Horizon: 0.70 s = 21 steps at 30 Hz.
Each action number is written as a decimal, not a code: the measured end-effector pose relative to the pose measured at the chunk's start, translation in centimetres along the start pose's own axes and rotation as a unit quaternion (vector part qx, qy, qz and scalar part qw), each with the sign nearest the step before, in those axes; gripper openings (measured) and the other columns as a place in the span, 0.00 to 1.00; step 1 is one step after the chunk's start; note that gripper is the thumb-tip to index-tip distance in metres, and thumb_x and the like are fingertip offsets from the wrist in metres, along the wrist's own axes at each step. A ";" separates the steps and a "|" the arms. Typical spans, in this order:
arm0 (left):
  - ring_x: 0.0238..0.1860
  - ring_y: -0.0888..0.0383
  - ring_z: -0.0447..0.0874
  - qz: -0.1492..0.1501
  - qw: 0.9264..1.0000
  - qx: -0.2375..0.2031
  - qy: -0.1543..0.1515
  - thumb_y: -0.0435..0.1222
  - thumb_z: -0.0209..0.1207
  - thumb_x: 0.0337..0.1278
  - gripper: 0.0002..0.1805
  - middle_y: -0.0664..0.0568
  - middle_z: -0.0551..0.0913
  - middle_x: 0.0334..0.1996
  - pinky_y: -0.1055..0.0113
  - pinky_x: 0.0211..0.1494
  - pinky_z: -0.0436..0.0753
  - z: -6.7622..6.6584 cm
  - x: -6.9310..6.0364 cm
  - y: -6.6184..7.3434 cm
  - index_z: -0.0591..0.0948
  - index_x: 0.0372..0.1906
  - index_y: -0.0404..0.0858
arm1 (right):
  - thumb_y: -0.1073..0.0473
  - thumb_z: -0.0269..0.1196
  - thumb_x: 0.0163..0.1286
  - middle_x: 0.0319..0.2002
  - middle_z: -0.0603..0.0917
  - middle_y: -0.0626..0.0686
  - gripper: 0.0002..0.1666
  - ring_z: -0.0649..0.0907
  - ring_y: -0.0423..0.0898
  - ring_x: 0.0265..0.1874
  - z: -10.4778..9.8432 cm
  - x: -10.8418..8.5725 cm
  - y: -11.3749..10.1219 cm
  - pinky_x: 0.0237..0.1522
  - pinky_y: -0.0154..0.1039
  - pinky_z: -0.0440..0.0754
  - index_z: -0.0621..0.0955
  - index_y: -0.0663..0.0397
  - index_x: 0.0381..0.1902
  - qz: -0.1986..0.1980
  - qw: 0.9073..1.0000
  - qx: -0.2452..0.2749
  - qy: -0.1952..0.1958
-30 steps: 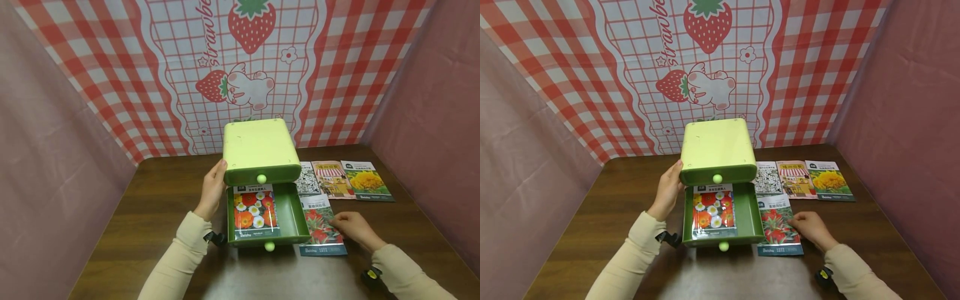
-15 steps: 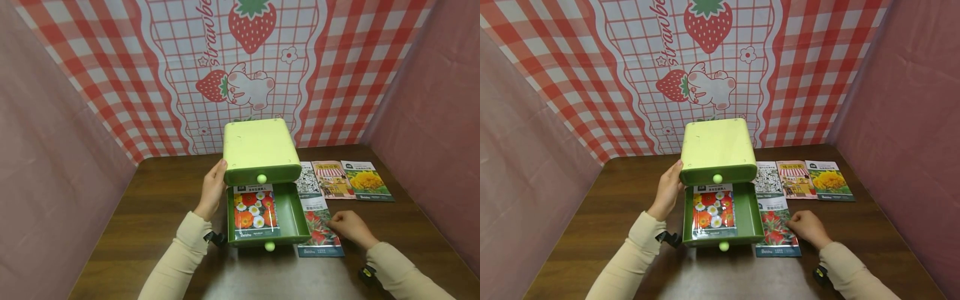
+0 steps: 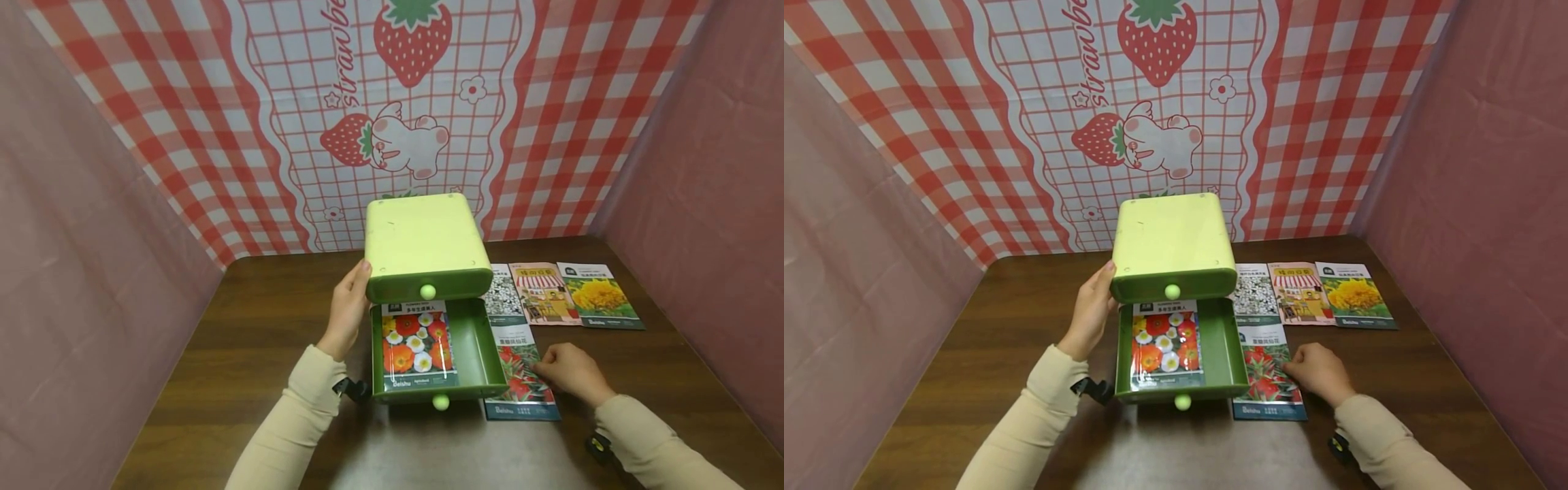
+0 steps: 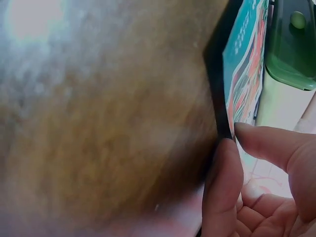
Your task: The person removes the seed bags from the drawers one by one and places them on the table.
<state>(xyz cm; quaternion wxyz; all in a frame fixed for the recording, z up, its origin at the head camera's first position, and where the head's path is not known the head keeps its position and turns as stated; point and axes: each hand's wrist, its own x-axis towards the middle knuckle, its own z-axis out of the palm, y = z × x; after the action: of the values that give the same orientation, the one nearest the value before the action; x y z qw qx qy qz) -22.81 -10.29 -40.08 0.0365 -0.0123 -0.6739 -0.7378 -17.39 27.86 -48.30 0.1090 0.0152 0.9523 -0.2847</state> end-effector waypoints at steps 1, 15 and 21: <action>0.71 0.52 0.66 0.000 1.000 0.000 0.000 0.54 0.50 0.71 0.34 0.53 0.63 0.75 0.53 0.70 0.73 0.0 0.0 0.0 0.65 0.73 0.38 | 0.51 0.66 0.62 0.15 0.77 0.47 0.16 0.75 0.44 0.18 -0.1 0.0 0.0 0.20 0.37 0.70 0.79 0.55 0.21 -0.002 1.000 -0.003 0.001; 0.73 0.54 0.63 0.005 1.000 0.002 -0.002 0.54 0.49 0.71 0.35 0.53 0.62 0.75 0.53 0.70 0.73 0.0 0.0 -0.1 0.65 0.73 0.38 | 0.48 0.66 0.63 0.18 0.79 0.49 0.18 0.77 0.44 0.18 -1.4 0.0 -0.6 0.20 0.38 0.72 0.79 0.57 0.24 0.010 1.000 -0.004 -0.010; 0.72 0.56 0.64 0.003 1.000 0.004 -0.004 0.55 0.50 0.71 0.34 0.55 0.63 0.74 0.56 0.70 0.73 0.0 -0.1 -0.1 0.66 0.73 0.40 | 0.52 0.62 0.69 0.22 0.79 0.49 0.16 0.74 0.44 0.22 -4.0 0.0 -2.6 0.23 0.37 0.71 0.83 0.61 0.31 -0.063 0.997 0.014 0.045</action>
<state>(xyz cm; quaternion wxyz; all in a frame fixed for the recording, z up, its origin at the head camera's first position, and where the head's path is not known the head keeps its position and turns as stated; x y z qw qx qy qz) -22.73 -10.29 -40.15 0.0360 -0.0178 -0.6767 -0.7352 -18.39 27.87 -43.70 0.0477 -0.0301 0.9513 -0.3030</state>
